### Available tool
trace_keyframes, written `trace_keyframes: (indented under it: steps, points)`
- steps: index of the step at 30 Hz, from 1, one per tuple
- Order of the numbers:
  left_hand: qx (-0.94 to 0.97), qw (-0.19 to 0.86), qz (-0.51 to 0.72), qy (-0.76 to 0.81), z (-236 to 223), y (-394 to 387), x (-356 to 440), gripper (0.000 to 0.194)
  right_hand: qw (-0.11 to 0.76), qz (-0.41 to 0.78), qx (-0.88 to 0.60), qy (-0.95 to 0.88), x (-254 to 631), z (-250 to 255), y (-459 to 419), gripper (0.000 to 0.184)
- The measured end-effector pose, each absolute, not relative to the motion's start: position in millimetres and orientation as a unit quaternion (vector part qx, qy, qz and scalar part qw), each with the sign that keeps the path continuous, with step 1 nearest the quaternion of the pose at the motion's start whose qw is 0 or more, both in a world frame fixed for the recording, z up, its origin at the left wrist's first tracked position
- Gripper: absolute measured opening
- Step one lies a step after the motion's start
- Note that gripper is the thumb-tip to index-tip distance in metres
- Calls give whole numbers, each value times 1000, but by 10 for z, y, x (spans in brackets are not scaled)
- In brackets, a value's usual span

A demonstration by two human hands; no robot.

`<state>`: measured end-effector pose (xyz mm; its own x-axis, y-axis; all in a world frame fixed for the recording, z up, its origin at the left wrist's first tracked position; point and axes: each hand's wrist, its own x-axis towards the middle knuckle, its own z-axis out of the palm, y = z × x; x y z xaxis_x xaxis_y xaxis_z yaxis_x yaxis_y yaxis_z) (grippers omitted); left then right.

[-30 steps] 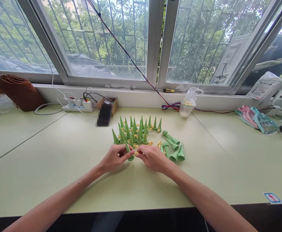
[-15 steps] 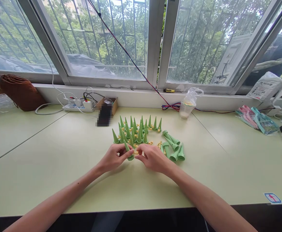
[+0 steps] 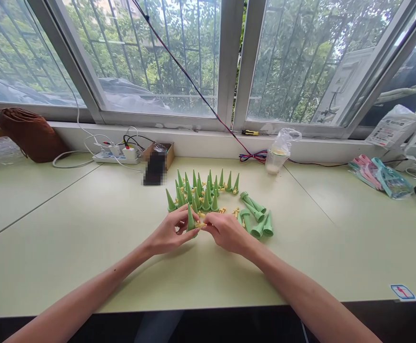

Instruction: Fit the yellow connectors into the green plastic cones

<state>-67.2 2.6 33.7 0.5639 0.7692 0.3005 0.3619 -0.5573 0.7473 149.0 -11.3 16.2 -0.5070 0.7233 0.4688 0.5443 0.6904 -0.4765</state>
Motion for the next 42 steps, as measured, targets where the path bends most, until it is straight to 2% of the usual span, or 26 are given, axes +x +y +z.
trace_keyframes:
  steps: [14, 16, 20, 23, 42]
  points:
    - [808, 356, 306, 357, 273, 45, -678, 16, 300, 119, -363, -874, 1497, 162, -98, 39]
    - [803, 364, 309, 358, 261, 51, -676, 16, 299, 130, -371, -870, 1501, 166, -102, 35]
    - [797, 368, 316, 360, 254, 60, -670, 18, 311, 173, -378, -855, 1508, 179, -119, 10]
    - [795, 375, 316, 358, 253, 59, -671, 17, 322, 179, -372, -852, 1511, 172, -121, 5]
    - [783, 400, 314, 357, 235, 40, -654, 17, 317, 115, -359, -870, 1506, 107, -75, 28]
